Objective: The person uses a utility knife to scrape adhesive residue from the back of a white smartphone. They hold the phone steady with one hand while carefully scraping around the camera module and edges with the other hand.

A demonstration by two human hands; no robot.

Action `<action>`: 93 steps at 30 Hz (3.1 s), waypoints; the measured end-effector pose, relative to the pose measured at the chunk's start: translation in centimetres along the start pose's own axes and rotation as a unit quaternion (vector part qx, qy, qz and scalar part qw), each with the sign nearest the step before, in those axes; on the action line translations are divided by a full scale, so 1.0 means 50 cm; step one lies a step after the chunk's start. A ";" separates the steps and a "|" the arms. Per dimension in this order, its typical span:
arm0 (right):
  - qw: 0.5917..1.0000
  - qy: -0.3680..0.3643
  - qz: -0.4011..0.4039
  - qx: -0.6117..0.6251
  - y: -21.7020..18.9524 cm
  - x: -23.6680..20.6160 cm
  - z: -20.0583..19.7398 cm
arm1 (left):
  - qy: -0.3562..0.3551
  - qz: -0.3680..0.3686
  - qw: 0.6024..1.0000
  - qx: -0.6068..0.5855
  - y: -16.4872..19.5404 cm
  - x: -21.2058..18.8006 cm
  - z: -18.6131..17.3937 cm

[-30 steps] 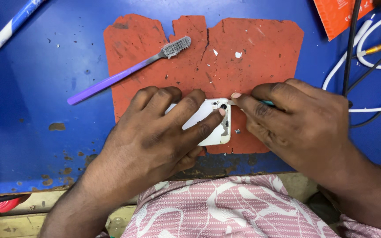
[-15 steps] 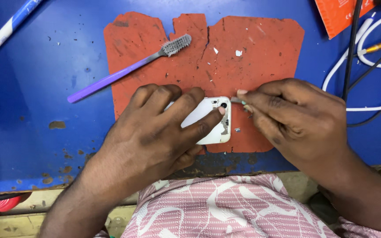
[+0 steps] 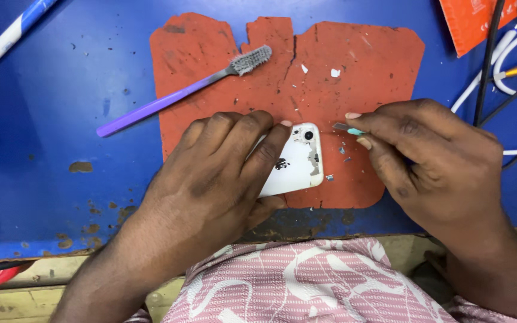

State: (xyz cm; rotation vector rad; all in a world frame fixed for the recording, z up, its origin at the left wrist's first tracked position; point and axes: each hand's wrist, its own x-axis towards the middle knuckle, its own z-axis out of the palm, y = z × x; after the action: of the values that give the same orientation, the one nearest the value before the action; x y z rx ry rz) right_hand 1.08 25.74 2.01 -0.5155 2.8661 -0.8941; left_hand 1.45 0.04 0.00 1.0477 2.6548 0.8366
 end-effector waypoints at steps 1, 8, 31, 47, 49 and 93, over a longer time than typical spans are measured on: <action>1.000 -0.004 -0.001 -0.006 0.001 0.000 0.001 | -0.003 -0.004 1.000 -0.004 0.000 0.000 -0.001; 0.999 -0.003 -0.046 0.000 -0.001 -0.005 0.010 | -0.004 0.000 1.000 -0.013 0.000 0.003 -0.003; 1.000 0.012 -0.025 0.013 0.003 0.026 -0.021 | 0.003 0.019 0.990 0.138 0.022 0.019 -0.022; 0.972 -0.027 -0.188 -0.138 0.013 -0.039 0.013 | -0.012 -0.104 0.994 -0.012 0.007 -0.023 -0.061; 0.980 0.013 -0.143 -0.137 0.015 -0.032 0.006 | 0.007 -0.086 0.996 0.001 0.006 -0.019 -0.059; 0.934 0.113 0.065 0.333 0.032 -0.098 0.081 | 0.018 -0.182 0.901 -0.393 0.075 -0.020 0.066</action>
State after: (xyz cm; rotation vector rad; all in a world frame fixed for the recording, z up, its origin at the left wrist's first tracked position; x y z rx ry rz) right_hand 5.97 26.49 -2.26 -0.1491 2.4805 -1.8761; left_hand 5.50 3.05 -0.72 0.3177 2.0615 1.6174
